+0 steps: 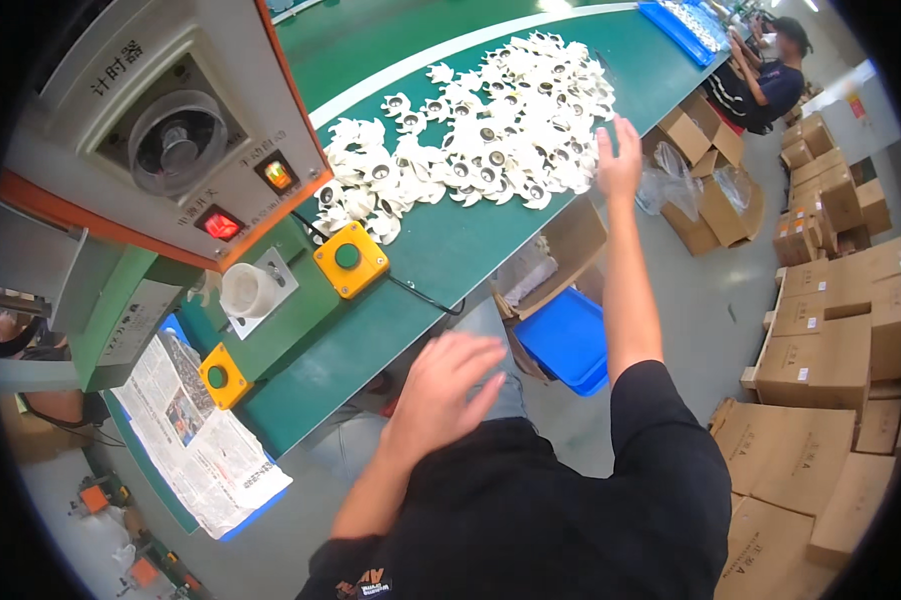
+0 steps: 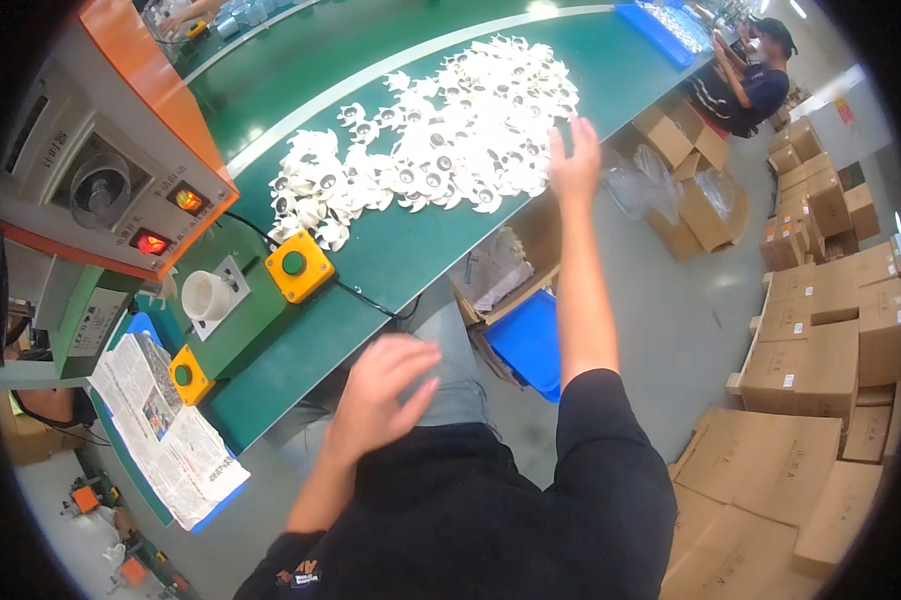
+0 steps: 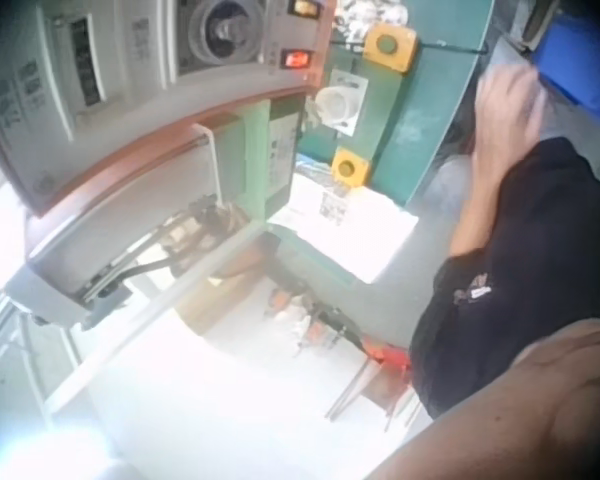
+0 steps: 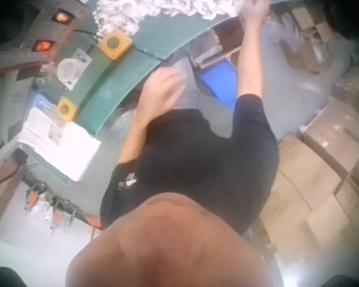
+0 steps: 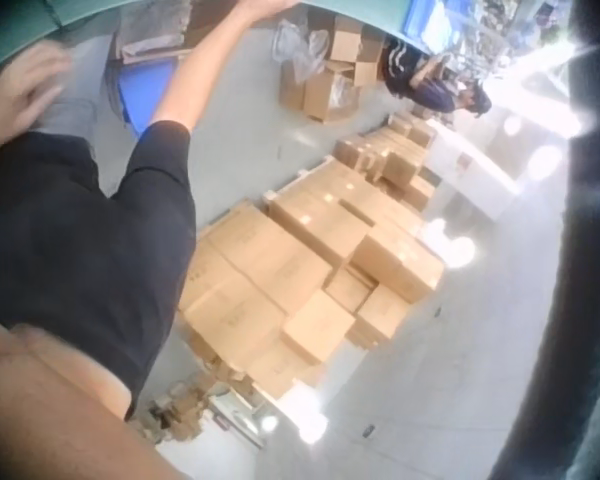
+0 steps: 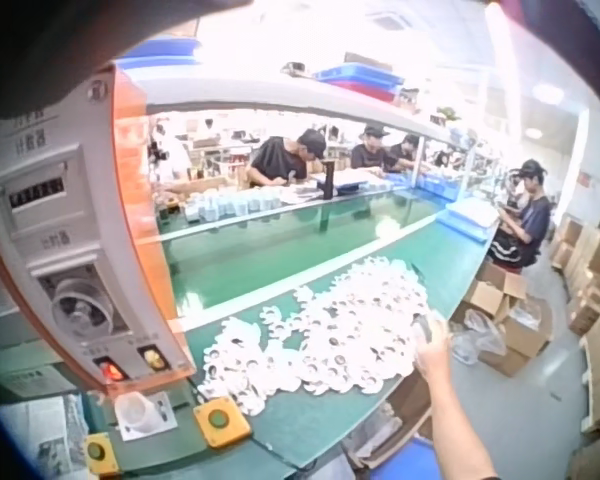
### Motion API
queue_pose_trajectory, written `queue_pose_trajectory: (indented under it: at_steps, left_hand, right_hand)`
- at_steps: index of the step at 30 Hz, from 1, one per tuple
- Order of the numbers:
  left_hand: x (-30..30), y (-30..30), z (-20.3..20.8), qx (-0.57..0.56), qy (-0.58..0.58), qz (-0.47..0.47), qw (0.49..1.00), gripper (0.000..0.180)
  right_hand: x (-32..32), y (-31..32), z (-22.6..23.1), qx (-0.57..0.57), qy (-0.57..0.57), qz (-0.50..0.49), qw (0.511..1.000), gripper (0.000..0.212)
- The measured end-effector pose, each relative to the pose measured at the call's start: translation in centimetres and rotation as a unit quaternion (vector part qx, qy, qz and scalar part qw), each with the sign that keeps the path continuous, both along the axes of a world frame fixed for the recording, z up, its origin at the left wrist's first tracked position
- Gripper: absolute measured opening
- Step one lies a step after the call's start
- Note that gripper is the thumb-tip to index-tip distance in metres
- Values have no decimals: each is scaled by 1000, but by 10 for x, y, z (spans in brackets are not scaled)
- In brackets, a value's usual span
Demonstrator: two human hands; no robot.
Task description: Assemble small components using a press machine at a factory workstation.
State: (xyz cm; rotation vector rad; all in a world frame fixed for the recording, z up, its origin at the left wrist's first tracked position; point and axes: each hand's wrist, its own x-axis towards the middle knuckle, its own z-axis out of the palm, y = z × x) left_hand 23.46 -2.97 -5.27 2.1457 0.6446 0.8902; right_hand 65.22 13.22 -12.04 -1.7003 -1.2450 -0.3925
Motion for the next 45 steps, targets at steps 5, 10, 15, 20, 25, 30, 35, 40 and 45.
queue_pose_trajectory:
  at_steps: [5,10,15,20,25,30,35,40,45]
  left_hand:
    - [90,110,2,192,54,142,970,35]
    - [118,189,-28,224,155,253,928,58]
    - [105,179,-28,229,113,286,924,47]
    - [87,147,-25,222,51,287,930,38]
    - [80,129,-21,233,47,266,934,41]
    - [76,124,-30,246,63,239,937,39]
    - [69,117,-30,257,124,230,930,43]
    - [80,112,-35,266,170,219,923,45]
    - [78,114,-38,233,198,229,924,46]
  right_hand:
    - [-57,21,-18,-79,89,73,990,56]
    - [-103,7,-9,-98,71,65,991,49]
    - [-167,2,-2,-79,93,1,993,46]
    - [-219,3,2,-59,144,-34,987,44]
    - [-245,3,-6,-14,230,35,972,34]
    - [-235,0,-11,79,268,62,958,24]
    - [-167,10,-2,135,153,-12,979,20]
    - [42,68,-6,87,54,-37,994,30]
    - [133,133,-15,-87,214,162,959,50]
